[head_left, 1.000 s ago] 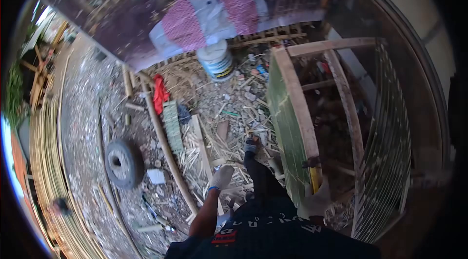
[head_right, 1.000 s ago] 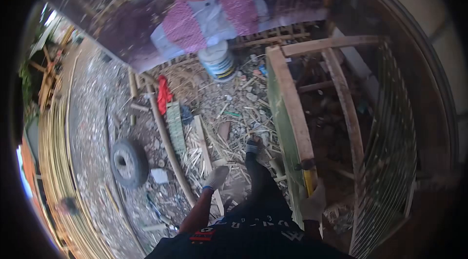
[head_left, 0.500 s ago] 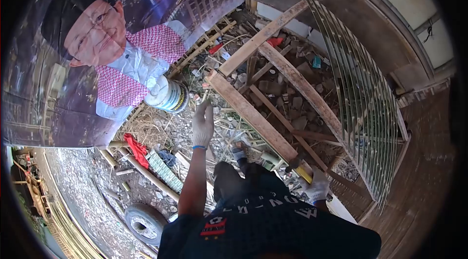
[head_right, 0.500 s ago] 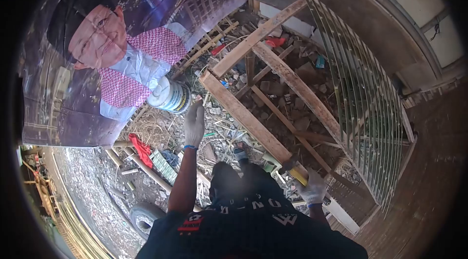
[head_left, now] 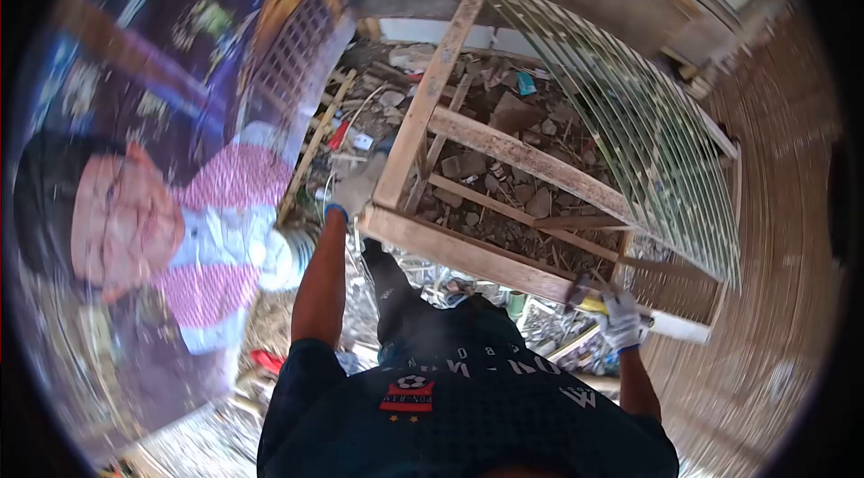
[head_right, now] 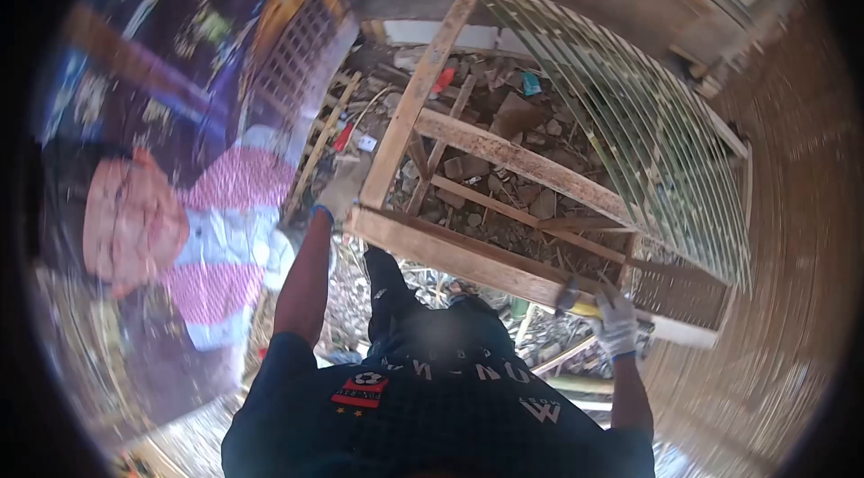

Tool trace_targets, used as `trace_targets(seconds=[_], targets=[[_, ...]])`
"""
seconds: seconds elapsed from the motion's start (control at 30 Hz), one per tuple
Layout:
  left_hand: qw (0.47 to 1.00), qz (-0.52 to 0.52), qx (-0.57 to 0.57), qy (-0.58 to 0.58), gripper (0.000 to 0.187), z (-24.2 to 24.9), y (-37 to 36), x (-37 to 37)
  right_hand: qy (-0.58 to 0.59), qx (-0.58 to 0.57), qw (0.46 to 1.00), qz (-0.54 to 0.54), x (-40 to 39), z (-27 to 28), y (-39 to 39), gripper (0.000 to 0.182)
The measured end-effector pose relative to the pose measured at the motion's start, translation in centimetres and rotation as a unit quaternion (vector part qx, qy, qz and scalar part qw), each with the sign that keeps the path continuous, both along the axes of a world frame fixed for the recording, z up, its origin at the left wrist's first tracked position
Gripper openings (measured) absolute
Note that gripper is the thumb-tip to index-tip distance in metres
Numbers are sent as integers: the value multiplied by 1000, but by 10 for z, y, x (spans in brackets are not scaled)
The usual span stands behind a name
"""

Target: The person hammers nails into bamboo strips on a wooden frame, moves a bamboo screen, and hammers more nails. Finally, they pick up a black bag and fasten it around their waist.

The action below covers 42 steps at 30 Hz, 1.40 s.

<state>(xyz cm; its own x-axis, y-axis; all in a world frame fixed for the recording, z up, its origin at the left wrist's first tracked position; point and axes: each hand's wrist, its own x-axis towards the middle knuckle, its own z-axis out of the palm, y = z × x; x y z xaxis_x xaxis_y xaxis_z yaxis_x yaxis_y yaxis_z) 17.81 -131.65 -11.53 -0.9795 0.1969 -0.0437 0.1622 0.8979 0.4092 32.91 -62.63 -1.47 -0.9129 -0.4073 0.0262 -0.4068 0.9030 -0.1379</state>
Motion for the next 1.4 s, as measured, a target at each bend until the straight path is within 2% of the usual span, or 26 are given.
trace_targets(seconds=[0.03,0.1,0.13,0.2,0.23,0.27,0.37,0.43,0.5,0.57,0.63,0.73,0.77,0.8,0.83,0.87,0.9,0.97,1.03,1.13,1.17,1.2,1.23,1.3,1.33,1.4], targets=[[997,-68,13,21,58,-11,-4,-4,-38,3,998,-57,9,0,-6,54],[988,-81,1,-132,62,1,14,-12,3,27,991,-131,20,-3,-27,50],[983,-151,-65,-81,58,2,14,-7,50,52,985,-159,25,-5,-43,48],[979,-92,86,-159,57,26,24,-27,80,77,959,-260,18,-17,-72,41],[909,48,279,-307,59,48,38,-22,52,75,940,-330,21,-22,-84,37],[765,197,433,-434,61,62,46,-18,59,34,917,-392,21,-16,-107,36],[834,117,445,-305,64,21,46,-22,47,33,798,-601,-32,10,-189,27],[839,118,424,-320,68,42,50,-24,58,132,785,-602,-24,-45,-170,33],[839,110,445,-292,71,42,51,-20,35,-2,691,-722,-47,4,-219,38],[855,89,423,-286,76,26,46,-24,16,17,716,-698,-37,11,-234,38],[852,77,424,-297,79,28,49,-28,16,-8,755,-656,-1,-33,-225,38],[820,70,473,-315,87,-6,48,-34,109,-193,718,-659,40,-19,-308,19],[842,78,438,-305,89,-2,48,-35,141,-249,693,-662,59,-29,-334,13],[863,85,402,-296,90,2,49,-36,146,-349,663,-646,76,-27,-371,17],[866,89,372,-321,91,23,52,-38,120,-466,585,-653,87,-15,-405,22],[870,95,338,-346,91,46,55,-38,103,-566,486,-658,99,-3,-439,27],[872,107,299,-372,91,55,53,-35,46,-667,324,-670,113,7,-474,31],[869,96,378,-305,94,-3,45,-39,15,-659,275,-700,147,-5,-539,31],[885,38,325,-330,93,-18,36,-56,-32,-617,239,-749,173,-12,-600,26],[790,-17,361,-495,90,26,20,-69,9,-556,229,-799,221,-36,-685,23],[808,-73,239,-533,82,42,10,-86,18,-521,166,-837,203,13,-695,23],[807,-212,137,-533,75,53,0,-112,87,-513,170,-837,220,5,-723,21],[779,-348,29,-521,68,64,-5,-133,165,-518,72,-836,221,7,-744,19],[755,-551,-63,-351,52,150,13,-141,400,-535,-115,-735,191,44,-769,29],[749,-625,-37,-217,41,186,22,-137,473,-542,-122,-684,181,43,-787,33],[660,-749,32,-52,60,195,47,-145,557,-516,-153,-633,147,49,-811,37]])
